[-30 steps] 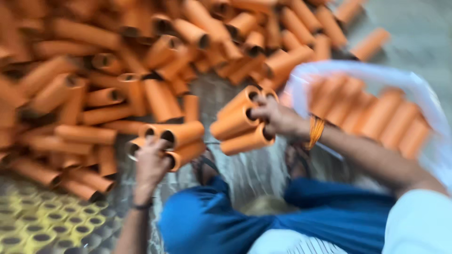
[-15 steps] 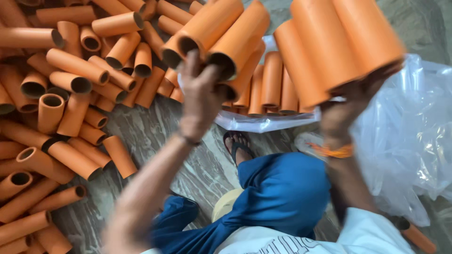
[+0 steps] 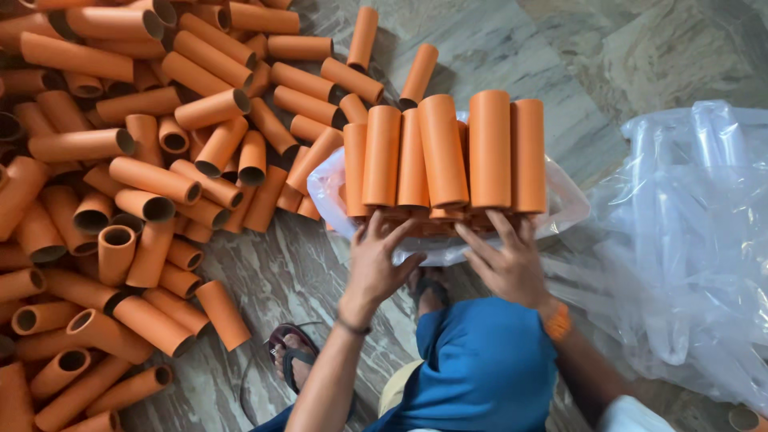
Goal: The person sits on the floor and repeatedly picks up small orange cylindrical objects from a large pile. They place the cylinders into a clear plastic bag, arranging them in neat rows. The person continues this process, filling the bag with the orange cylinders.
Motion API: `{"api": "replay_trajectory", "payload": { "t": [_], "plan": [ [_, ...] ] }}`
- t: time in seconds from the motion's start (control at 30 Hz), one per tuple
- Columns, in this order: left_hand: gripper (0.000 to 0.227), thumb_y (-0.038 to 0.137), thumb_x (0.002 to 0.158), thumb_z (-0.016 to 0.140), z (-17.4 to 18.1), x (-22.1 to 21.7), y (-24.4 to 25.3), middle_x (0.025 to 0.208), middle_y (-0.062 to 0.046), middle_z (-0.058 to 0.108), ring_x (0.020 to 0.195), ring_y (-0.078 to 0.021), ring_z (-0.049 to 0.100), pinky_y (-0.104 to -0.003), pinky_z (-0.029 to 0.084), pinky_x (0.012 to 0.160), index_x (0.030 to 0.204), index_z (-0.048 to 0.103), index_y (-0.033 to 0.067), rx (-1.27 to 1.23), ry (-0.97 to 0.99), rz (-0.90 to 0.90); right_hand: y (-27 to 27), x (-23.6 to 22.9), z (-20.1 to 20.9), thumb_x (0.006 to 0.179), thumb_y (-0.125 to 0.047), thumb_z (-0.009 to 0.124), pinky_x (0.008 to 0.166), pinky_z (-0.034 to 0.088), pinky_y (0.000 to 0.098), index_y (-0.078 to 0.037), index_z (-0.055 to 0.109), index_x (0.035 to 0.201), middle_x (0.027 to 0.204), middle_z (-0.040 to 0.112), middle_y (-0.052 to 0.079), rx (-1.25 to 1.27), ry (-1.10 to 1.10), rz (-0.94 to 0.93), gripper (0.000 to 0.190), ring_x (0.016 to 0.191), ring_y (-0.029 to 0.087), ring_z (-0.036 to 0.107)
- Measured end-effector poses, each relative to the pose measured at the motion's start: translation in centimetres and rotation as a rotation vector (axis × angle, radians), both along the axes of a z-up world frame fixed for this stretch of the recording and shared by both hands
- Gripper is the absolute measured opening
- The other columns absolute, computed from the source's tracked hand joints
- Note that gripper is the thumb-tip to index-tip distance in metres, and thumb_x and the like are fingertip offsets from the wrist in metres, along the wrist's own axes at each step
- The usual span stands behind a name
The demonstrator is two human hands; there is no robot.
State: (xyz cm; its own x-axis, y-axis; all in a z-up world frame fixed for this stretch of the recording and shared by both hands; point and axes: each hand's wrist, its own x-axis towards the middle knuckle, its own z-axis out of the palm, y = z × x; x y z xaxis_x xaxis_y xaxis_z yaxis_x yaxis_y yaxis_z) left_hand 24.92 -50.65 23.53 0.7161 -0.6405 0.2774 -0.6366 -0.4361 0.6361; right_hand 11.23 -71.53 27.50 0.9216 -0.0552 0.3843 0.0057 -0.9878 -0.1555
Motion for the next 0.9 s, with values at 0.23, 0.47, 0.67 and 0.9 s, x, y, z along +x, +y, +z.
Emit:
{"api": "replay_trajectory", "payload": {
  "t": [0.23, 0.47, 0.67, 0.9],
  "plan": [
    [0.038, 0.027, 0.091, 0.08, 1.9, 8.4, 2.8, 0.114, -0.016, 0.071, 0.109, -0.0329, 0.069, -0.04, 0.054, 0.093, 0.12, 0.07, 0.0046, -0.179, 0.108, 0.291, -6.2, -2.5, 3.1, 0.098, -0.019, 0.074, 0.092, 0.056, 0.0377, -0.011, 0.069, 0.12, 0.118, 0.072, 0.009, 0.291, -0.245, 0.001, 0.024, 0.106, 0.029, 0.071],
    [0.067, 0.061, 0.101, 0.051, -5.6, 19.7, -0.4, 0.119, -0.031, 0.068, 0.116, -0.0413, 0.065, -0.045, 0.05, 0.1, 0.121, 0.068, -0.0009, 0.187, 0.514, 0.281, -14.8, 3.2, -1.9, 0.104, -0.021, 0.068, 0.096, 0.051, 0.0464, 0.002, 0.061, 0.139, 0.126, 0.066, 0.024, 0.207, -0.063, -0.226, 0.043, 0.114, 0.041, 0.062],
    [0.087, 0.08, 0.097, 0.048, -8.0, 26.3, -2.4, 0.132, -0.029, 0.056, 0.128, -0.0412, 0.051, -0.046, 0.038, 0.103, 0.127, 0.066, -0.0005, 0.42, 0.779, 0.229, -22.1, 6.8, -5.6, 0.095, -0.03, 0.071, 0.079, 0.055, 0.0387, -0.002, 0.066, 0.129, 0.103, 0.073, 0.018, 0.637, 0.469, -0.357, 0.044, 0.091, 0.027, 0.072],
    [0.041, 0.025, 0.07, 0.078, -4.0, 27.0, -6.0, 0.089, -0.013, 0.074, 0.082, -0.0224, 0.071, -0.036, 0.055, 0.072, 0.1, 0.071, -0.0025, -0.03, 0.644, 0.338, -21.9, 9.6, -4.1, 0.103, -0.022, 0.076, 0.081, 0.052, 0.0404, 0.0, 0.073, 0.098, 0.098, 0.072, 0.017, 0.038, -0.004, -0.347, 0.023, 0.094, 0.031, 0.067]
  ]
}}
